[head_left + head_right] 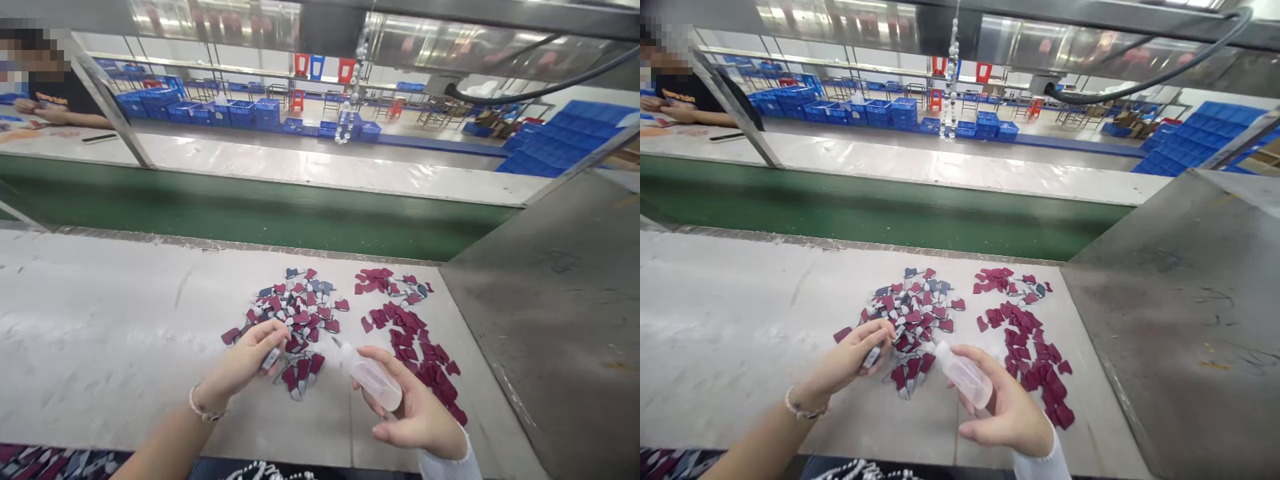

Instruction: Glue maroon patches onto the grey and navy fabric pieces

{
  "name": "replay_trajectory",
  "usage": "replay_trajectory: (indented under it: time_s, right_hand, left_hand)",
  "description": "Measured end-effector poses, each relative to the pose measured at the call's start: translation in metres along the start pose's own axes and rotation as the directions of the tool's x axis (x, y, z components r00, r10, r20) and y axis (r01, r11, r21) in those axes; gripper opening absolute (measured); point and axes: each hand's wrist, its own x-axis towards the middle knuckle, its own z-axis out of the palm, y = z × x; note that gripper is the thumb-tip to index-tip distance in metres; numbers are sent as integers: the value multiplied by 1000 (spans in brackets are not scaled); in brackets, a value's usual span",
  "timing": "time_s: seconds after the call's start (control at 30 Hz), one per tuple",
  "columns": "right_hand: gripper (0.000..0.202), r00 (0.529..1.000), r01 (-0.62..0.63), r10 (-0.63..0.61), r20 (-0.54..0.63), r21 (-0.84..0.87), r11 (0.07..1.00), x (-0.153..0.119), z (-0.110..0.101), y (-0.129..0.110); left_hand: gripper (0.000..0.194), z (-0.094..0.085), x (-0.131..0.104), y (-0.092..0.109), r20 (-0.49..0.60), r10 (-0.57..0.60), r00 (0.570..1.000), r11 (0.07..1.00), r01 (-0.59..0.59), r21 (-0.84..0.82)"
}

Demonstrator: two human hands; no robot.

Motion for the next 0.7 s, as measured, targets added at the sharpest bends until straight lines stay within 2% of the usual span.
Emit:
replay_trajectory:
  time_s: [0.07,0.17,0.2,0.33,0.47,0.53,0.6,0.7]
  right_hand:
    - [77,1000,19,-20,22,40,999,-6,3,-5]
    - [61,999,-31,30,27,46,998,-15,4,-15]
    - [57,999,-46,45,20,36,998,-17,4,-18]
    - [54,996,-76,77,-42,11,997,-19,0,-22]
    - [46,998,53,-53,31,7,999,-14,3,-29]
    - [41,992,96,-97,85,18,995,-13,7,-36]
    - [41,992,89,-91,92,30,996,-12,10,-44]
    - [43,997,76,-80,-19,-133,988,-11,15,-55]
  left_hand:
    - [32,13,7,2,19,-23,1000,1000,23,1]
    - [64,25,7,10,88,-60,994,995,52,82]
    - [66,28,5,12,80,-51,995,990,39,139]
    - [53,40,-1,16,7,8,1000,904,-10,427]
    - [36,48,-2,11,62,187,980,728,-180,662]
    - [36,50,-2,8,106,261,960,677,-260,689]
    - [37,52,-2,6,150,270,951,667,-298,683]
    - [38,55,-5,6,175,255,951,655,-303,692]
